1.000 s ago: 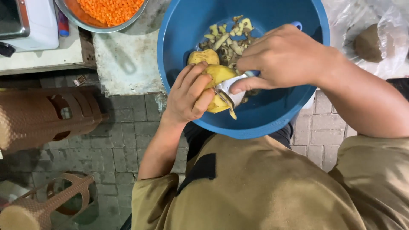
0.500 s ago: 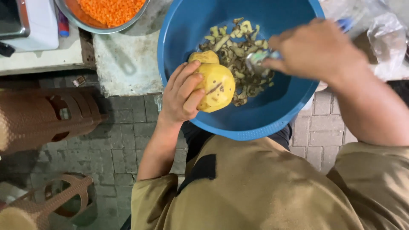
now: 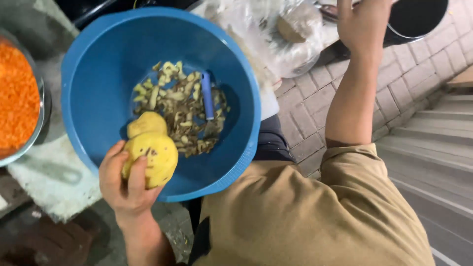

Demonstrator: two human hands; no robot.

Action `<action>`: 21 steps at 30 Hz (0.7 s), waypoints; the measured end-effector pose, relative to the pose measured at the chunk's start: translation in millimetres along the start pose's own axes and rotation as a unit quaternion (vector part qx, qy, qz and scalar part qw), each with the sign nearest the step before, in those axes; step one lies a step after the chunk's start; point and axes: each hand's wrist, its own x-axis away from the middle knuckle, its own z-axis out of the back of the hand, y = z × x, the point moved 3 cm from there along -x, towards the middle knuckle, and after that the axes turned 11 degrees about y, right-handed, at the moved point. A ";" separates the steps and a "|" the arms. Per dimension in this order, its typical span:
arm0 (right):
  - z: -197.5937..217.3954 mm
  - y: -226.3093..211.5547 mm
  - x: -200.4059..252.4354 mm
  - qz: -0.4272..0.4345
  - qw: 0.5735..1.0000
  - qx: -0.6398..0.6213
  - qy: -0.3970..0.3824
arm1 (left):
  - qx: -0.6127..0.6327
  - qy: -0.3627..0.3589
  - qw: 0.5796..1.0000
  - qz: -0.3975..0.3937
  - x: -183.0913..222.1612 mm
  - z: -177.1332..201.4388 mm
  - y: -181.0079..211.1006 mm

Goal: Peeling a potato with a manual peeler and then trimming it with a kitchen knife over a plastic bowl.

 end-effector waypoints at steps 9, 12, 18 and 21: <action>-51.2 93.7 43.5 -0.086 0.917 0.152 -0.358 | 0.012 -0.090 0.995 0.035 2.9 -10.5 -10.5; -46.7 101.9 43.5 -0.069 0.925 0.125 -0.352 | 0.054 -0.073 0.996 0.025 -12.3 -19.9 -8.2; -13.8 98.3 82.6 -0.112 0.901 0.118 -0.402 | 0.085 -0.023 0.996 0.027 -29.3 -7.4 -8.7; 14.7 95.7 119.0 0.081 0.900 0.201 -0.378 | 0.087 -0.036 0.995 -0.011 -41.6 -3.9 -5.9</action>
